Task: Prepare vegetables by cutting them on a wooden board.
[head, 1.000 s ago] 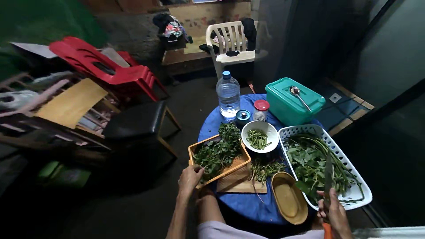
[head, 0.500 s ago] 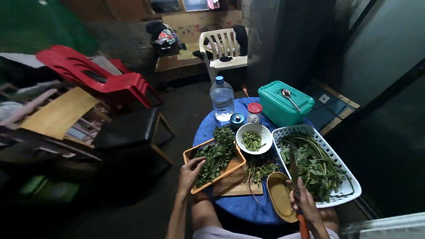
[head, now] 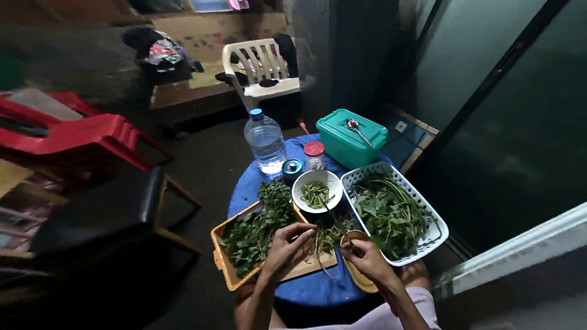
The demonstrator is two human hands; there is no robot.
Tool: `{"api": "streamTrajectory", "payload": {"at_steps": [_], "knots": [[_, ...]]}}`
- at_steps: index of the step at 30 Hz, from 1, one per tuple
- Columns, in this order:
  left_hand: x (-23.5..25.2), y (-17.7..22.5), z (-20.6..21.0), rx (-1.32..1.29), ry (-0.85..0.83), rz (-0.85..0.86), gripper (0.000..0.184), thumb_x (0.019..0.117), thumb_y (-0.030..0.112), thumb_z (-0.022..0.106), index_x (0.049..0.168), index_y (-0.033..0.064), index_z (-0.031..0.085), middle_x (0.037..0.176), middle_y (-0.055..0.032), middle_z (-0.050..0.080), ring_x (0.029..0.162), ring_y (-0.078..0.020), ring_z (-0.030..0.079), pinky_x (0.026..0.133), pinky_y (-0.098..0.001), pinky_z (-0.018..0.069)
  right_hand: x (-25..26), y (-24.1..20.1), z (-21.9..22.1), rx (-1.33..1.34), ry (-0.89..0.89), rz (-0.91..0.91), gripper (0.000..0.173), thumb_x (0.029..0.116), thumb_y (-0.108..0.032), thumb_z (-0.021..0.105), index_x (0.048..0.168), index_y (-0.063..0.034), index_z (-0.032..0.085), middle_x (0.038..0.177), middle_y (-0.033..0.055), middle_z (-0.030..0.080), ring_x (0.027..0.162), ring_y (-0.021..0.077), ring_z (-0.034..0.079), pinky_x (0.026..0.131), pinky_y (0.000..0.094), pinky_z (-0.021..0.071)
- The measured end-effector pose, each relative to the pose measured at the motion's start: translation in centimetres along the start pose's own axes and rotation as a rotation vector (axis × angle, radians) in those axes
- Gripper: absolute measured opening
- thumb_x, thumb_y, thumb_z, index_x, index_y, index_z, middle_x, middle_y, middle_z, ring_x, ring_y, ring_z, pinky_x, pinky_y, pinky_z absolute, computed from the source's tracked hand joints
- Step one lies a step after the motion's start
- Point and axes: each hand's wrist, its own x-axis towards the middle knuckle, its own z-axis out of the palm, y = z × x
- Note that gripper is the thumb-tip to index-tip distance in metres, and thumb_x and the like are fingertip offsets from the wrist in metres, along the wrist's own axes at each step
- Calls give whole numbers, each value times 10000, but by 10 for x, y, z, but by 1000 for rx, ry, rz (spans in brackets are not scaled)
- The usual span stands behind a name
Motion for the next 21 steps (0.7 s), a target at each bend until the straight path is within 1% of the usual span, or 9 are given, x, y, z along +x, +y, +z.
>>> {"api": "streamTrajectory", "payload": {"at_steps": [4,6,7,9,11,12,16,19,21], "knots": [[8,-9,12,60,-41,11,183,969,109,649,1113,27,727,1001,-7,750,874,-68,699,801,-241,582,-14,5,-13,25,-20,111,280,991,-308,639,1074,-58,733,789,22,642,627,65,537,623,278,482],[10,-16,18,326,-15,71,284,941,188,695,1204,82,703,1108,-7,734,799,-42,652,695,-217,537,-20,6,-22,75,-16,147,250,990,-278,640,1075,-56,717,730,-7,590,561,39,485,560,239,451],[12,-19,23,467,10,131,346,915,204,723,1240,87,706,1177,-59,697,773,-71,614,661,-242,508,-22,5,-27,89,-8,159,234,988,-253,641,1067,-45,712,713,-14,573,548,29,467,546,222,435],[17,-23,34,657,-9,243,348,878,195,752,1216,113,742,1227,-158,643,876,-186,649,737,-338,560,-25,5,-37,67,6,175,225,987,-234,641,1054,-33,716,703,-13,564,559,29,458,556,219,421],[22,-19,50,737,-122,285,249,911,160,734,1151,111,777,1158,-174,677,1017,-292,675,879,-455,574,-27,6,-46,27,21,175,226,982,-240,643,1037,-37,724,713,-5,581,590,40,481,582,232,431],[25,-20,58,778,-183,328,198,929,152,715,1106,99,786,1112,-163,701,1030,-313,683,892,-475,573,-28,5,-51,15,19,176,231,985,-244,645,1038,-34,726,745,14,604,619,53,502,611,248,448],[39,-26,87,800,-310,480,129,967,86,650,1014,27,755,1071,-166,705,994,-319,702,851,-449,596,-36,8,-67,56,68,164,203,971,-232,656,1006,-46,730,773,-1,627,659,28,529,655,228,466],[47,-24,102,738,-344,509,210,993,108,629,1165,41,728,1193,-191,682,1058,-308,706,890,-436,598,-44,9,-80,118,76,208,191,975,-223,654,1015,-49,722,752,-28,609,627,3,506,619,201,447],[52,-28,110,727,-372,540,221,997,106,622,1176,37,733,1143,-191,689,1030,-311,705,883,-432,595,-49,9,-87,161,75,239,170,973,-199,653,1016,-48,717,737,-41,602,600,-7,501,589,187,443]]}}
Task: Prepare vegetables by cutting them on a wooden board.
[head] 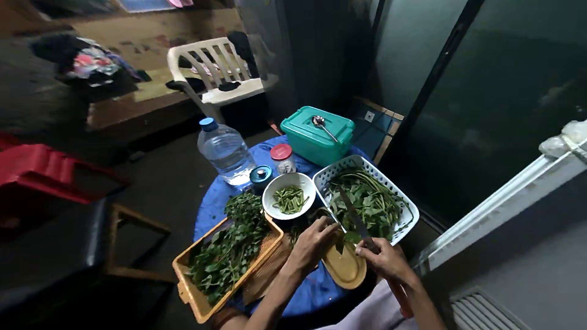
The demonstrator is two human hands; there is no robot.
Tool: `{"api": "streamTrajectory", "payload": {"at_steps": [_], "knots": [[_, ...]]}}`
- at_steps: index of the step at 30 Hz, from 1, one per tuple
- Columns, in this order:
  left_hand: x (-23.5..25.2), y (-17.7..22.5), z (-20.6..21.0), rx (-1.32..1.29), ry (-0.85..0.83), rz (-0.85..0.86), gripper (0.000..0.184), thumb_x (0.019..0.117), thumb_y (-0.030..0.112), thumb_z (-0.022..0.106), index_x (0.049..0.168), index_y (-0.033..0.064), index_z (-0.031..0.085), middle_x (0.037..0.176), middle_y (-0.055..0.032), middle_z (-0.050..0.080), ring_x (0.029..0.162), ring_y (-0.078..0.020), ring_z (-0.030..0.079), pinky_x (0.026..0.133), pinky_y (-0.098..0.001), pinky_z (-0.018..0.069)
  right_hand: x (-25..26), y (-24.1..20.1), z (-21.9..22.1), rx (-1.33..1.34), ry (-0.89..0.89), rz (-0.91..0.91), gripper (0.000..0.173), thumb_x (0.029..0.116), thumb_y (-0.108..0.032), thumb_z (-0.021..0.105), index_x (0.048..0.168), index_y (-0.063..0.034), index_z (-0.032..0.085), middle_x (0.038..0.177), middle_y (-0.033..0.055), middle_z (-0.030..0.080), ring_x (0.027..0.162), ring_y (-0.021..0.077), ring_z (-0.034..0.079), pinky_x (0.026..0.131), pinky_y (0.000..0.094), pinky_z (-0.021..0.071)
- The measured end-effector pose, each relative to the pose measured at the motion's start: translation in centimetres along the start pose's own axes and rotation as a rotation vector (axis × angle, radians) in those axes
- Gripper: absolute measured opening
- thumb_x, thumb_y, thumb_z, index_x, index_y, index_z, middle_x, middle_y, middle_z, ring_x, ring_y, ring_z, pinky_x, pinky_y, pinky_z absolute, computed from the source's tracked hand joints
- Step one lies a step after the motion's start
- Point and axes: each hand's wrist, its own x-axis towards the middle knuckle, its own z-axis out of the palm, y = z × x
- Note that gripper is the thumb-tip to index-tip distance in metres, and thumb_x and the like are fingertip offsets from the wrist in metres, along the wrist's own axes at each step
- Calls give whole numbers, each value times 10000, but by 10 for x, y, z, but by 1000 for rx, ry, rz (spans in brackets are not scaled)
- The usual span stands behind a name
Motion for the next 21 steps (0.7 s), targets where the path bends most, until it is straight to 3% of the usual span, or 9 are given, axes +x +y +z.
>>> {"api": "streamTrajectory", "payload": {"at_steps": [4,6,8,12,15,19,21], "knots": [[8,2,9,13,48,25,143,974,145,662,1026,21,711,1050,-150,695,872,-247,715,764,-369,612,-3,6,-11,60,3,26,144,969,-186,652,998,-59,714,711,-49,592,549,-6,486,543,183,437],[12,10,9,28,71,19,224,966,170,679,1125,13,691,1046,-165,688,777,-251,703,682,-377,606,-4,8,-15,85,6,61,146,976,-182,641,1006,-53,703,674,-41,562,498,12,464,498,197,433],[16,10,12,37,55,62,274,973,132,659,1225,34,703,1066,-169,698,853,-263,721,741,-385,614,-5,9,-18,111,8,82,140,980,-174,636,1010,-52,695,662,-40,551,484,18,457,487,197,433],[22,0,24,-5,-19,126,143,988,71,618,1036,18,742,1047,-154,708,965,-258,721,848,-363,606,-6,13,-21,178,5,85,136,976,-184,642,1019,-65,692,671,-39,575,471,19,467,474,191,441],[30,-1,28,-288,-50,-47,140,970,81,640,1000,-17,736,1006,-131,705,896,-152,687,822,-276,575,-7,23,-23,253,59,86,121,965,-176,636,995,-74,693,651,-46,573,463,20,470,468,193,442],[39,-17,26,-532,122,-350,196,1006,145,609,1070,-19,693,1004,-55,697,866,-78,667,792,-260,574,-10,47,-26,319,209,67,108,917,-191,655,930,-102,716,591,-60,574,433,26,476,446,208,451],[41,-12,23,-566,159,-372,180,1014,146,600,1079,-2,678,958,-19,699,814,-53,662,755,-242,572,-10,53,-30,296,274,75,137,925,-212,659,941,-92,724,592,-44,574,432,41,475,442,226,449]]}}
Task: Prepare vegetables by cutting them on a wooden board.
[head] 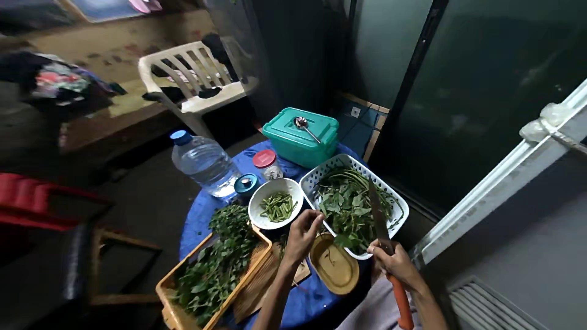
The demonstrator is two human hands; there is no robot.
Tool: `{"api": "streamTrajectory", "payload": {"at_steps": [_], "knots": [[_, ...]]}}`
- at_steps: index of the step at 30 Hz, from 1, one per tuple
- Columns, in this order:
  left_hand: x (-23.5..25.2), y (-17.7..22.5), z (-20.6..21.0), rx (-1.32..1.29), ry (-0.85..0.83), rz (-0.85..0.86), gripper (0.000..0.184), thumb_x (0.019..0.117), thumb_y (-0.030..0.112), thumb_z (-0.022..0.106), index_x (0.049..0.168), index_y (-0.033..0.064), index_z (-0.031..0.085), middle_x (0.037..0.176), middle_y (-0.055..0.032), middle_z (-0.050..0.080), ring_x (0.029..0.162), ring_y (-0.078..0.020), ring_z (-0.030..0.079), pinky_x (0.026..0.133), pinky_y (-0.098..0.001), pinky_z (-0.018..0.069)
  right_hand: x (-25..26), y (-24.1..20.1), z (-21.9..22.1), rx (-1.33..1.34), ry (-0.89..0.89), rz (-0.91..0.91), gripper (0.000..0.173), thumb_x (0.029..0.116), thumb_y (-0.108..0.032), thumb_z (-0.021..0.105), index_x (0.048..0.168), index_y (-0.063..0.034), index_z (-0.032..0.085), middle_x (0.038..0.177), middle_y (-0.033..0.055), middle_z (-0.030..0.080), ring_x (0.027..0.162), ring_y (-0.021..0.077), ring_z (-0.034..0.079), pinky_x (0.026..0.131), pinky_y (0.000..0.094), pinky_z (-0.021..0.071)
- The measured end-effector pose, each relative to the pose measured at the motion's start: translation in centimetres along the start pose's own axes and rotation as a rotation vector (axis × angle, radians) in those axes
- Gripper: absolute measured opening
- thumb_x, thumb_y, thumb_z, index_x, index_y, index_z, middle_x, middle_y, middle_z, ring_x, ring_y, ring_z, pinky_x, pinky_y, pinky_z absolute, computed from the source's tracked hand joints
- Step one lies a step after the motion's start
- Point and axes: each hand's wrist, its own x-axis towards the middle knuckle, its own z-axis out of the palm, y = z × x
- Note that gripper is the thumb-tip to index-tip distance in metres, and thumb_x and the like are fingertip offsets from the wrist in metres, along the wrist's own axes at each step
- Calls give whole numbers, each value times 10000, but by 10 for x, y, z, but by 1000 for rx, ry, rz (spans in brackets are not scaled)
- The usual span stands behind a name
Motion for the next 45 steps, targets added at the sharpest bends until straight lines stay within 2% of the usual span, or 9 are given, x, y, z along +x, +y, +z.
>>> {"api": "streamTrajectory", "payload": {"at_steps": [6,10,20,24,27,31,33,39,45], "knots": [[-17,33,49,434,-286,194,213,978,131,652,1133,31,759,1037,-155,721,943,-265,715,864,-423,592,7,-2,3,-100,57,65,192,937,-290,674,967,-109,731,592,-27,575,442,71,503,465,267,472],[-13,22,71,563,-241,349,129,946,127,676,969,34,763,911,-143,718,886,-305,719,795,-437,595,11,0,9,-66,100,68,218,935,-321,664,973,-117,730,567,-35,542,432,73,485,461,277,463],[2,-5,110,60,-207,-219,202,978,157,654,1036,-19,734,994,-135,726,936,-182,691,900,-360,549,21,3,20,-163,345,15,199,1006,-212,622,1028,-30,699,680,33,586,500,106,506,515,323,484],[10,-20,137,82,-107,-349,214,991,169,627,1054,-6,734,1027,-149,722,968,-228,692,920,-414,544,26,8,14,-177,419,31,179,1002,-145,625,1011,24,680,662,63,566,489,119,495,510,323,477],[26,-39,125,268,-54,-413,260,1024,194,586,1153,13,722,1183,-164,700,1156,-285,657,1031,-464,505,13,15,12,-91,429,7,162,989,-113,615,964,41,657,593,15,528,442,66,463,463,254,453],[38,-43,114,563,-388,-384,365,980,286,687,1272,69,709,1461,-228,507,1279,-419,545,1037,-571,476,2,19,6,-42,439,79,187,1003,-134,625,1030,48,656,602,2,543,449,45,465,469,233,446],[39,-46,122,650,-517,-479,378,964,130,677,1326,23,647,1572,-259,367,1212,-459,598,988,-587,523,3,22,7,0,439,75,168,1004,-128,624,1017,36,656,571,-17,525,425,33,452,448,215,439],[38,-66,140,609,-423,-627,508,963,-66,551,1464,-15,482,1541,-290,392,1221,-468,597,1006,-561,520,3,24,22,44,410,49,137,994,-104,630,996,27,671,553,-30,518,413,18,434,433,200,421],[21,-44,90,331,-397,-344,539,953,62,659,1471,32,512,1262,-282,650,1172,-434,645,1014,-592,503,4,12,34,19,329,4,140,990,-92,642,1033,36,679,564,-21,552,402,20,446,416,202,437]]}}
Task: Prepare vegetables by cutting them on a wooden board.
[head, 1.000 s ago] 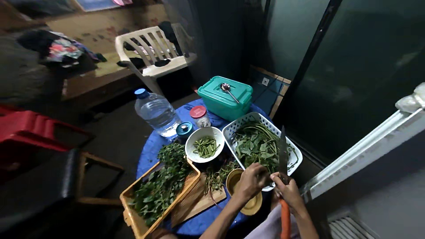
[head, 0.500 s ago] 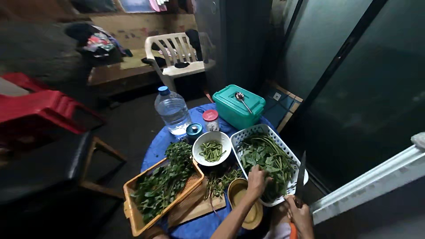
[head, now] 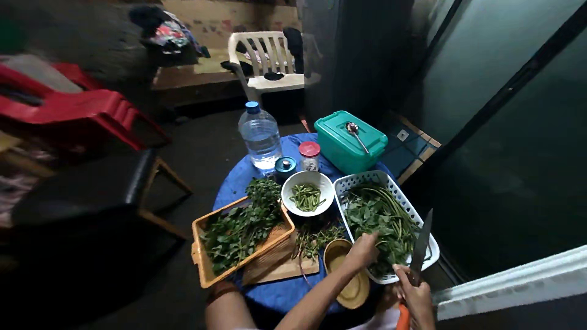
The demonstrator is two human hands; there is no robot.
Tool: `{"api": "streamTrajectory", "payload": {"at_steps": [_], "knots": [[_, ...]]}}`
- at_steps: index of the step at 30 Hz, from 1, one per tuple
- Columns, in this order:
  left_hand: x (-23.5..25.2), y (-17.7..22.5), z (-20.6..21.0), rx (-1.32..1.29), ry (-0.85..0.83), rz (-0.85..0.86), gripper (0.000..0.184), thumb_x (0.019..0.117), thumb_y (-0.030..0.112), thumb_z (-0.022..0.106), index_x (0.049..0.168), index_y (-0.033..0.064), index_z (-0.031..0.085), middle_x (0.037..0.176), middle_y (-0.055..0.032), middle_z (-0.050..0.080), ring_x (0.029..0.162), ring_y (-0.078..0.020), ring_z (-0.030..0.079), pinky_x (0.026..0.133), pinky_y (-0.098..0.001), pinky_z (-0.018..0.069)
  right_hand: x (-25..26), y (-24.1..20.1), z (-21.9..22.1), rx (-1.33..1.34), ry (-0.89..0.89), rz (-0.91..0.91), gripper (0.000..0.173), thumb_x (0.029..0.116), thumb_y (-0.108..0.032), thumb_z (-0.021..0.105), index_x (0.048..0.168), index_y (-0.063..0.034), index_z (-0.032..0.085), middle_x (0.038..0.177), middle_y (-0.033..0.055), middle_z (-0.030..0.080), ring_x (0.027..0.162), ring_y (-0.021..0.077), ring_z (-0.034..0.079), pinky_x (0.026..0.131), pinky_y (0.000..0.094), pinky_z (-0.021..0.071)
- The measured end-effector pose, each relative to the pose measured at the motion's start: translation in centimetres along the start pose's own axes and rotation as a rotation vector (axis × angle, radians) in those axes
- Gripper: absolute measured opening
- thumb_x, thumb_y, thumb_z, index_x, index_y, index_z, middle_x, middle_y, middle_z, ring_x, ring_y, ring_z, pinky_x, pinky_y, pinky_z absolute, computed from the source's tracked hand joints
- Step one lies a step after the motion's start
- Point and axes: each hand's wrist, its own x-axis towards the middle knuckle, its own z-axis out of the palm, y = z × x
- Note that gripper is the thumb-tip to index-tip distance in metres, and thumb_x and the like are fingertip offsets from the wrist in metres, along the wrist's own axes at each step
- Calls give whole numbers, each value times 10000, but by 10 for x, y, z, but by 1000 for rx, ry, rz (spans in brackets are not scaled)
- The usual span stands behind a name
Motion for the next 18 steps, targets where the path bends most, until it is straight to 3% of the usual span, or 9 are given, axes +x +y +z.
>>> {"api": "streamTrajectory", "payload": {"at_steps": [3,7,9,12,15,18], "knots": [[-62,-17,-36,-200,221,100,474,992,131,646,1440,7,552,1214,-221,693,1025,-314,714,960,-473,558,-2,-14,20,-92,-68,-39,175,960,-147,700,1054,0,705,594,-8,568,409,39,443,414,225,430],[-149,-88,-62,-383,575,-87,364,985,147,666,1319,5,643,1146,-142,730,903,-204,743,850,-392,619,4,-29,66,-214,-199,-135,210,945,-187,723,1058,-10,723,676,10,621,492,58,499,488,264,463],[-192,-123,-73,-412,734,-230,323,988,129,658,1285,4,659,1159,-142,723,907,-208,742,844,-399,621,13,-32,95,-338,-254,-182,241,963,-235,712,1086,-30,737,751,48,654,584,108,554,578,332,503],[-242,-171,-94,-303,972,-349,299,968,122,682,1232,-18,686,1143,-169,725,977,-248,727,909,-433,589,22,-32,127,-535,-320,-216,270,989,-244,693,1145,-30,743,874,152,691,769,257,616,768,495,508],[-271,-200,-134,-198,1102,-458,267,974,89,667,1206,-38,700,1176,-214,712,1080,-326,696,999,-496,527,14,-27,139,-570,-349,-249,244,990,-227,685,1143,-46,748,895,149,709,785,258,639,778,497,513],[-269,-223,-171,-173,1013,-597,226,985,98,662,1165,-28,715,1191,-221,698,1126,-347,668,1028,-508,500,4,-19,136,-556,-365,-217,247,994,-226,679,1166,-62,744,927,140,716,789,242,648,765,479,522]]}}
